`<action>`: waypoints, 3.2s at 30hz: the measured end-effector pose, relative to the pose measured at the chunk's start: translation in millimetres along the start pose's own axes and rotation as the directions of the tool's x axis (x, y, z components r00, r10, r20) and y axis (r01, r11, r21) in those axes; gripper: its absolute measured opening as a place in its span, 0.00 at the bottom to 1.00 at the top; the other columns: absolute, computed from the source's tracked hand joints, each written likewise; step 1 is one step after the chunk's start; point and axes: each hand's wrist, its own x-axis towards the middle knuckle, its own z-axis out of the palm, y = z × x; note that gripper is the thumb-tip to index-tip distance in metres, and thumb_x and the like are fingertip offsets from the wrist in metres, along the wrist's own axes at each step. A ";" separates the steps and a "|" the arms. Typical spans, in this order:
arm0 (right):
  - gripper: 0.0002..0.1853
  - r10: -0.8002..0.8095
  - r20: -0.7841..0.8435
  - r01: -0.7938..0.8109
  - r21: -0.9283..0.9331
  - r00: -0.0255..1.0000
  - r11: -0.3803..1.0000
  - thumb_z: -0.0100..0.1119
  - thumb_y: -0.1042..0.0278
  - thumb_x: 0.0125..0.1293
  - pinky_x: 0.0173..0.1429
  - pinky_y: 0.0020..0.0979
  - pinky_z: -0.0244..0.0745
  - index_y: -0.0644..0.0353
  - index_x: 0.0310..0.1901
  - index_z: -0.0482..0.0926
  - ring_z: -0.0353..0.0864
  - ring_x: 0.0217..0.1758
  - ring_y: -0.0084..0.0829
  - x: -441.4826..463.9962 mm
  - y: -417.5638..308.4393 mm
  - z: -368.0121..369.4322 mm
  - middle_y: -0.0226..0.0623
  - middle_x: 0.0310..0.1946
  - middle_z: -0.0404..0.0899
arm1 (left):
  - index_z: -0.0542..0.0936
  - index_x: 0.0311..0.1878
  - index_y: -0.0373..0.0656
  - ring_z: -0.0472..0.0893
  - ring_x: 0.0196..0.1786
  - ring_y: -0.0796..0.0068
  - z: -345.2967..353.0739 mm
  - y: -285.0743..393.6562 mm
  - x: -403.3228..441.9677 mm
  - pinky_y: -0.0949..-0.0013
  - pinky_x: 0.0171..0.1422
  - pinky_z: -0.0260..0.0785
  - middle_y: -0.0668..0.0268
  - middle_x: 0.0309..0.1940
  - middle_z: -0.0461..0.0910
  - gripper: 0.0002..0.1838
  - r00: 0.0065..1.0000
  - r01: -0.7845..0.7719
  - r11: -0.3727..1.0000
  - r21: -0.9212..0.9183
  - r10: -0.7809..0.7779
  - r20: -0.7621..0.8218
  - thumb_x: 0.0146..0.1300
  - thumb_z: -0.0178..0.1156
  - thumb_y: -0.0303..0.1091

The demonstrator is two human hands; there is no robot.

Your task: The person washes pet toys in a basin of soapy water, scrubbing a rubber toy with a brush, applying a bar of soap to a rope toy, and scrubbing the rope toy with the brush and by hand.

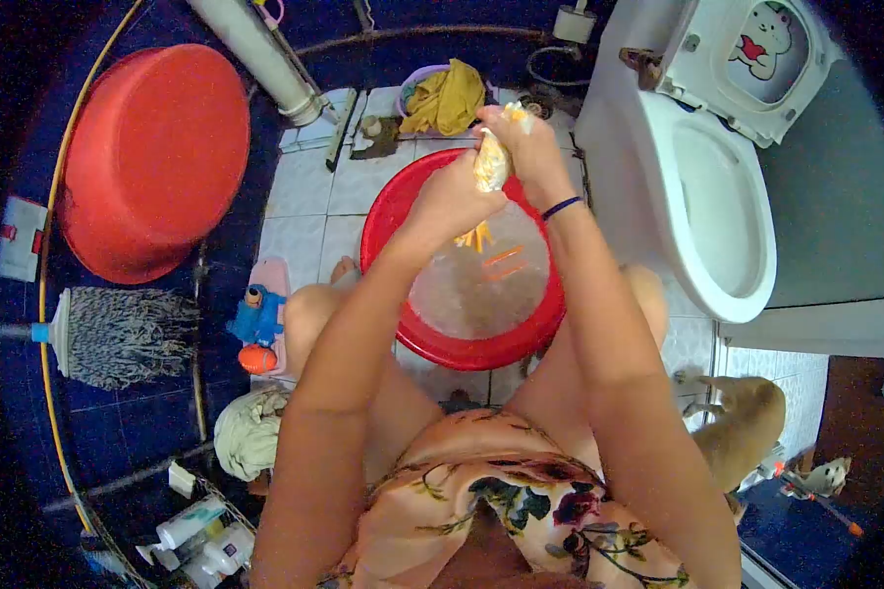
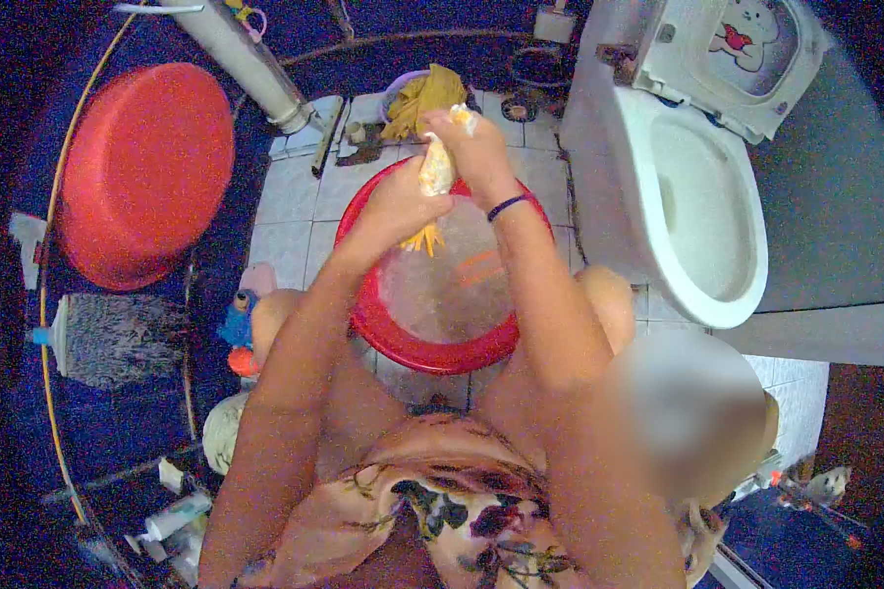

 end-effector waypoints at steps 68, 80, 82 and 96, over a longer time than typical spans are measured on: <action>0.16 0.234 -0.119 -0.211 0.181 0.965 0.961 0.44 0.52 0.66 0.36 0.24 0.69 0.52 0.46 0.72 0.70 0.31 0.20 17.6 -11.4 -13.1 0.24 0.30 0.71 | 0.63 0.57 0.48 0.78 0.39 0.67 -41.7 -15.4 23.3 0.59 0.42 0.74 0.62 0.44 0.76 0.21 0.966 -0.124 -0.063 -0.990 -0.235 -0.106 0.65 0.46 0.47; 0.23 -0.370 0.143 0.364 -0.676 0.918 0.641 0.60 0.53 0.55 0.36 0.30 0.72 0.62 0.46 0.73 0.77 0.31 0.32 -19.3 -38.6 16.7 0.40 0.32 0.78 | 0.66 0.55 0.45 0.76 0.42 0.71 1.4 -16.9 39.8 0.66 0.46 0.71 0.65 0.44 0.74 0.21 0.915 -0.107 0.167 -0.980 -0.370 -0.163 0.65 0.45 0.48; 0.25 -0.521 0.202 0.471 -0.754 0.830 0.458 0.63 0.52 0.51 0.32 0.30 0.70 0.61 0.46 0.73 0.75 0.27 0.31 -15.7 -26.3 19.0 0.39 0.29 0.76 | 0.65 0.56 0.47 0.76 0.45 0.70 14.7 -19.9 41.4 0.64 0.48 0.72 0.65 0.47 0.72 0.22 0.906 -0.110 0.234 -0.966 -0.375 -0.194 0.66 0.42 0.50; 0.21 -0.436 0.092 0.331 -0.791 0.895 0.515 0.62 0.49 0.50 0.33 0.41 0.75 0.57 0.39 0.74 0.79 0.29 0.48 1.5 -23.7 22.7 0.49 0.26 0.78 | 0.69 0.51 0.44 0.76 0.42 0.73 8.7 -6.0 29.4 0.67 0.45 0.71 0.65 0.40 0.74 0.23 0.934 -0.013 0.154 -0.988 -0.350 -0.067 0.65 0.42 0.53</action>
